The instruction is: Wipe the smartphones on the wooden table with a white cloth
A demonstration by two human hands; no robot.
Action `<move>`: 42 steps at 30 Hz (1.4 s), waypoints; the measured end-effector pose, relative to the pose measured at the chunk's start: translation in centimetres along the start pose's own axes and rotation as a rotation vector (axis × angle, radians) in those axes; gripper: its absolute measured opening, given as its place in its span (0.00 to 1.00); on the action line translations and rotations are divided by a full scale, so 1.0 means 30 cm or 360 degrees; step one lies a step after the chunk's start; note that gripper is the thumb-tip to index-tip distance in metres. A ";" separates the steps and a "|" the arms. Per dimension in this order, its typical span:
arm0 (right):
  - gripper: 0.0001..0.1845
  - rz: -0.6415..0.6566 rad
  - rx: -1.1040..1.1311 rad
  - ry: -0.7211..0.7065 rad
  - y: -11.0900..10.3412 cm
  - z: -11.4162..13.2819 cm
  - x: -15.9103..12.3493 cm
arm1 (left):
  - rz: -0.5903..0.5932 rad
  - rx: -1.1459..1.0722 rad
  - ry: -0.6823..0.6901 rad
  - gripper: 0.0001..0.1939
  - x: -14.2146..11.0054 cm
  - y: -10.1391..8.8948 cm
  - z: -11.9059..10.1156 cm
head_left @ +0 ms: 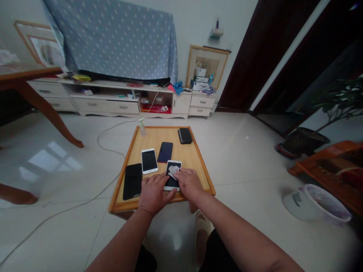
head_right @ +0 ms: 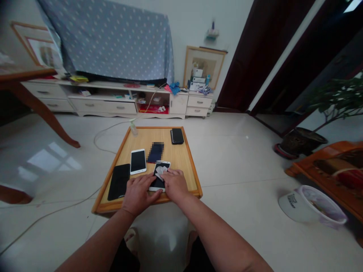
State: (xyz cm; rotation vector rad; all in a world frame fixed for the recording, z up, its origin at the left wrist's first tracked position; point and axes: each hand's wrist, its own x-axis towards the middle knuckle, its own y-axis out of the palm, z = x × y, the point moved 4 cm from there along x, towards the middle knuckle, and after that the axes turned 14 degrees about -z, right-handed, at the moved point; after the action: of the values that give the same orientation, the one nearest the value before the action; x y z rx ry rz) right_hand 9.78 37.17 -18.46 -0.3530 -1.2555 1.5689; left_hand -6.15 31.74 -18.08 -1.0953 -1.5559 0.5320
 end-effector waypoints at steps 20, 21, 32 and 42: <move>0.08 0.0022 -0.0004 0.0414 -0.002 0.017 0.065 | 0.0008 -0.0002 0.0008 0.24 0.007 -0.011 0.010; 0.06 0.0001 -0.0006 0.0480 -0.006 0.009 0.071 | 0.0005 -0.0004 0.0011 0.25 0.006 -0.009 0.012; 0.07 0.0244 0.0310 0.0294 -0.008 0.059 0.061 | -0.0005 -0.0029 0.0012 0.23 0.006 -0.014 0.008; 0.04 -0.0164 -0.0028 0.0410 -0.014 0.021 0.131 | 0.0007 0.0000 0.0002 0.24 0.010 -0.017 0.002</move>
State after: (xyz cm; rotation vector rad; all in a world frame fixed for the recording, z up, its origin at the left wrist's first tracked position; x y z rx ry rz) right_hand 7.93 40.09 -16.47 -0.4782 -1.0713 1.3779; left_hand -6.37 31.76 -17.52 -1.0989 -1.5525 0.5339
